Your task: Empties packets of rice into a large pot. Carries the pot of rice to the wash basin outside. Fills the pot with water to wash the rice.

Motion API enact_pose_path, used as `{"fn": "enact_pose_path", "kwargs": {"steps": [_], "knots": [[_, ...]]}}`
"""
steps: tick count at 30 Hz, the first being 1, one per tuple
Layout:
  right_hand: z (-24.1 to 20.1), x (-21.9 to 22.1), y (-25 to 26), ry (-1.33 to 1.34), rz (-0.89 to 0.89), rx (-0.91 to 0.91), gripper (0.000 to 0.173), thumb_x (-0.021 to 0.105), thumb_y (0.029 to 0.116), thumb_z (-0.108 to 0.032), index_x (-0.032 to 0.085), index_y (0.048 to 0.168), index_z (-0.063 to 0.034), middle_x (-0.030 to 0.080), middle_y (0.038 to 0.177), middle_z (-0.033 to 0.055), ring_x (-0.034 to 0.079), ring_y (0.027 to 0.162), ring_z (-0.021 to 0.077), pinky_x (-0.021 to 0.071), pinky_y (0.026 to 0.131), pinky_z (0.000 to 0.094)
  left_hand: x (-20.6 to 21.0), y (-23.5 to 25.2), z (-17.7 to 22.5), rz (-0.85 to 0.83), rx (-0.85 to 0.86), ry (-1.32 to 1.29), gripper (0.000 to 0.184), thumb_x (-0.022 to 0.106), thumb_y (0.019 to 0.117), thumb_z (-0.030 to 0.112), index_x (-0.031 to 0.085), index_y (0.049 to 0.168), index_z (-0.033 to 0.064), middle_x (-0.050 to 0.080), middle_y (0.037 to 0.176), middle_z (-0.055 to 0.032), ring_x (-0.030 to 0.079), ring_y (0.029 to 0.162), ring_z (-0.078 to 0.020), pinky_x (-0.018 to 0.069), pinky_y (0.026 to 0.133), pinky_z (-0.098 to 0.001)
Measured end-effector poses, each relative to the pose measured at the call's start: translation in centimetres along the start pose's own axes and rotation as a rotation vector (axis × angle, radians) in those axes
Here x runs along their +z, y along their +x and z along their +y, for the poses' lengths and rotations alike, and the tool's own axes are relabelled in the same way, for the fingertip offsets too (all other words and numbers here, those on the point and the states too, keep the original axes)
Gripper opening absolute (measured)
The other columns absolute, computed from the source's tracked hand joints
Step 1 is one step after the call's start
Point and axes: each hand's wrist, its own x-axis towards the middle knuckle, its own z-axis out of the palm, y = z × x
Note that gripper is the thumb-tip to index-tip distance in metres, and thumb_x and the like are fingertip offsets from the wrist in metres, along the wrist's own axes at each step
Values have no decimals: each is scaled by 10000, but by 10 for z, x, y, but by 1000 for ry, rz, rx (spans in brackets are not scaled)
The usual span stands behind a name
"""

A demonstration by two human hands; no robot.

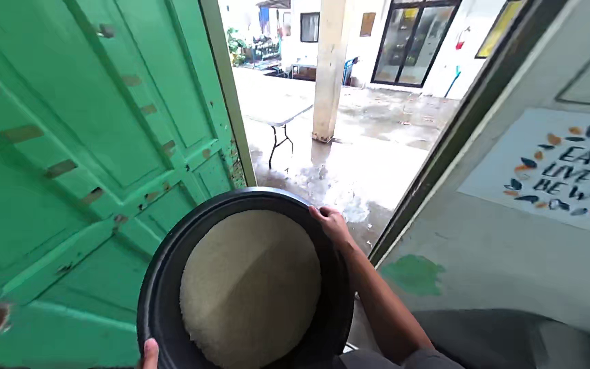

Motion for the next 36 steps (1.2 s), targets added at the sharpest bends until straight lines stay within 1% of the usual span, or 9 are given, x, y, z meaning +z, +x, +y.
{"fn": "enact_pose_path", "kwargs": {"steps": [6,12,18,21,25,29,31,33,36], "knots": [[28,-35,156,55,162,51,554,549,999,-614,705,932,-86,682,885,113,657,868,270,512,812,544,182,111,27,-152,39,37,533,443,1087,472,599,1252,-10,667,1056,-44,650,938,-25,575,871,-308],[33,-85,340,-23,150,92,602,501,1008,-638,715,1027,-75,703,994,156,671,967,322,510,867,591,367,183,44,-187,21,39,556,433,1091,475,600,1261,-27,673,1088,-102,662,972,-93,571,902,-359],[57,-124,512,-30,207,157,595,518,1013,-621,724,1018,-62,713,976,176,678,964,342,509,876,608,549,250,69,-244,-18,82,557,469,1083,472,622,1215,-47,687,1062,-144,677,954,-148,577,886,-409],[79,-138,583,-33,298,185,564,524,1036,-565,732,1014,-41,714,977,193,676,969,359,502,876,617,651,289,92,-293,-30,112,502,491,1091,406,627,1250,-50,695,1114,-183,683,1006,-198,562,925,-434],[84,-186,664,-3,464,194,527,539,1057,-480,729,1067,10,710,1011,247,675,991,387,497,902,633,790,333,137,-441,-35,137,486,523,1085,367,635,1252,-76,667,1209,-262,629,1163,-328,469,1038,-539],[122,-231,738,39,546,280,610,501,1068,-491,676,1116,92,674,1079,313,649,1034,405,480,936,622,930,370,155,-574,-13,238,523,552,1064,426,653,1262,-48,685,1171,-272,647,1155,-376,475,1037,-579],[156,-258,789,64,579,311,624,485,1061,-527,671,1121,66,677,1072,260,653,1017,323,501,933,558,1006,381,152,-650,-13,275,580,542,1059,468,629,1323,-41,671,1234,-276,630,1209,-382,458,1070,-579],[194,-286,842,95,614,318,613,490,1054,-542,661,1053,47,657,970,188,631,903,234,510,864,495,1082,384,138,-687,-16,291,604,534,1052,507,629,1326,-22,676,1231,-257,638,1198,-365,471,1059,-569],[225,-340,935,85,632,290,607,507,1051,-540,665,1052,46,660,966,198,629,899,255,505,852,516,1192,376,126,-663,-22,227,585,546,1049,497,648,1284,-29,691,1172,-254,658,1141,-358,488,1026,-568]]}}
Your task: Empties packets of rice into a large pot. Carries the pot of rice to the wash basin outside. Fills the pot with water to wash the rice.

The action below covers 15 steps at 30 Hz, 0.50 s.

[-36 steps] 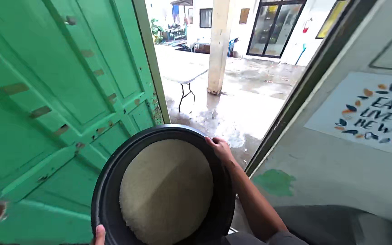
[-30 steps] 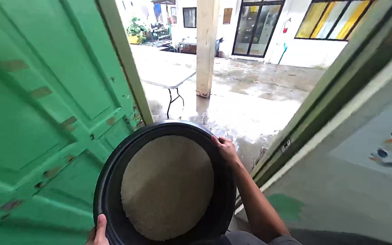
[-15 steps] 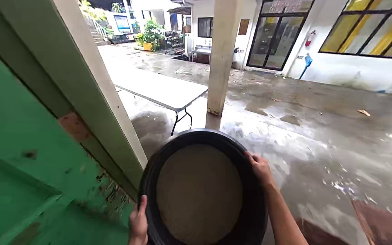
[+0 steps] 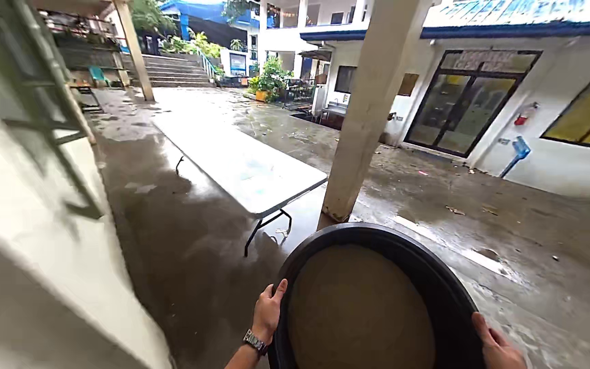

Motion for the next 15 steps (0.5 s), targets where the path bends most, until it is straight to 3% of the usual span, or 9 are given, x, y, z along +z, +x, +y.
{"fn": "enact_pose_path", "kwargs": {"steps": [3,9,15], "knots": [[-16,10,90,-19,24,0,591,549,1042,-514,704,1058,56,690,982,269,659,936,389,497,867,634,69,49,25,35,17,-23,533,535,1066,444,660,1215,-52,697,1089,-237,674,1035,-322,526,951,-549],[-17,49,287,-10,-22,39,532,557,1040,-509,694,993,3,668,912,198,636,889,330,487,832,590,211,168,79,42,0,-85,484,493,1089,400,636,1221,-43,710,1017,-157,700,904,-173,586,849,-404],[-16,55,470,13,126,137,508,582,1038,-472,681,982,24,642,874,188,608,839,304,485,800,559,386,317,154,-108,0,-20,472,504,1085,400,643,1201,-36,704,992,-158,689,891,-192,568,850,-432]]}}
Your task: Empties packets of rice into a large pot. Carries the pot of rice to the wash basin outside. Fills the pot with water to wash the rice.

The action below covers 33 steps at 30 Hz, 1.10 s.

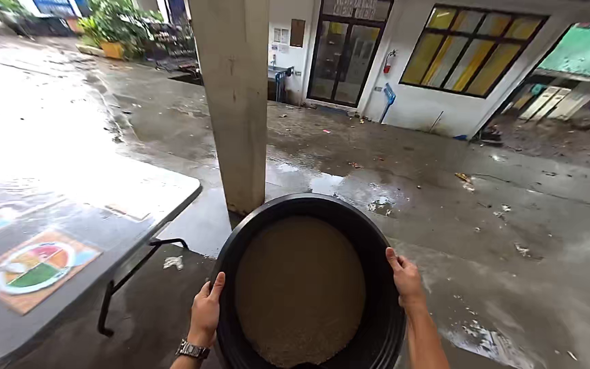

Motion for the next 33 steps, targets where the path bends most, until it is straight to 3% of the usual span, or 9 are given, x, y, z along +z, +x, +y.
{"fn": "enact_pose_path", "kwargs": {"steps": [4,7,9,13,16,20,22,26,33], "knots": [[-10,8,122,28,70,63,522,575,1040,-476,686,1016,33,656,903,207,619,853,310,488,803,567,114,96,54,-80,2,33,441,518,1080,399,667,1135,-13,712,915,-128,700,829,-179,584,800,-409],[-15,15,228,-33,83,45,538,565,1045,-481,687,1028,43,663,943,230,629,902,336,495,842,582,204,155,64,-119,17,75,477,490,1092,400,650,1228,-28,704,1055,-187,689,974,-243,552,914,-482],[-38,26,315,-69,78,-28,530,570,1043,-479,673,974,36,638,889,207,602,853,314,476,803,560,265,192,78,-72,21,20,474,485,1096,384,648,1224,-42,702,1053,-203,689,971,-257,552,911,-490],[-80,59,447,-88,-8,-45,523,584,1037,-477,685,968,31,651,871,206,614,841,331,482,795,588,344,263,109,15,-20,-19,481,496,1089,406,663,1184,-35,716,987,-172,707,897,-224,581,857,-463],[-109,96,553,-71,-47,-74,495,610,1029,-457,682,927,21,642,831,195,610,808,326,484,769,576,403,325,138,49,-24,-24,519,496,1085,416,645,1197,-68,701,1007,-204,687,926,-249,554,880,-496],[-127,162,680,-43,-57,-82,495,604,1030,-463,661,882,5,619,804,174,595,795,312,472,758,563,479,443,165,60,-6,-2,526,506,1080,432,642,1211,-59,695,1041,-211,681,961,-257,548,901,-499],[-145,184,743,-31,-18,-61,500,604,1027,-476,681,907,3,646,832,184,617,819,317,485,775,566,525,507,194,44,21,14,539,519,1072,444,649,1197,-64,693,1045,-230,681,974,-295,541,907,-538],[-176,215,851,-14,17,-19,493,594,1037,-454,689,951,22,659,874,203,620,848,319,482,793,574,608,600,260,6,-13,28,509,529,1070,428,652,1186,-52,695,1023,-213,678,958,-282,533,902,-520],[-223,297,1093,-39,-1,-81,511,576,1048,-445,678,993,53,651,902,223,613,859,316,487,813,563,776,777,308,17,-23,-55,468,518,1079,412,660,1176,-24,704,997,-176,689,926,-250,554,879,-490]]}}
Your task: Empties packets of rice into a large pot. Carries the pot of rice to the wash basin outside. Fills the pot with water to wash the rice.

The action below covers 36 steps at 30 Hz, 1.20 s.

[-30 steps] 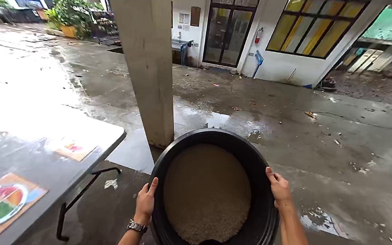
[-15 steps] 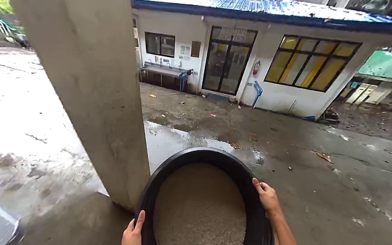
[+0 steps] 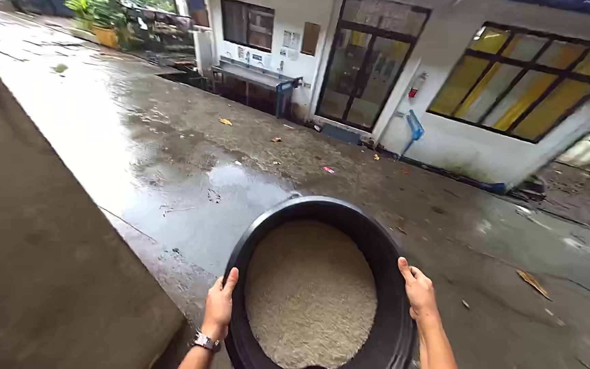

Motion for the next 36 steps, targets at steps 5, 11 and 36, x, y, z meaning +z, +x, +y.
{"fn": "enact_pose_path", "kwargs": {"steps": [5,11,36], "knots": [[-72,78,159,-79,-126,-84,522,559,1052,-465,668,956,37,639,882,201,604,852,305,478,812,554,74,99,42,137,-36,-113,440,511,1084,398,665,1158,-7,719,931,-123,710,835,-171,598,798,-397],[-139,205,333,-51,-198,-151,508,566,1052,-444,654,952,46,619,862,194,581,831,296,464,798,544,153,258,101,236,-53,-130,433,504,1088,386,653,1153,-15,704,919,-128,696,819,-172,585,787,-387],[-483,756,986,-52,-509,-337,480,609,1029,-456,683,936,10,640,832,176,598,803,302,467,770,561,415,942,352,591,-74,-268,446,506,1088,379,642,1202,-31,712,976,-146,706,872,-173,592,823,-391]]}}
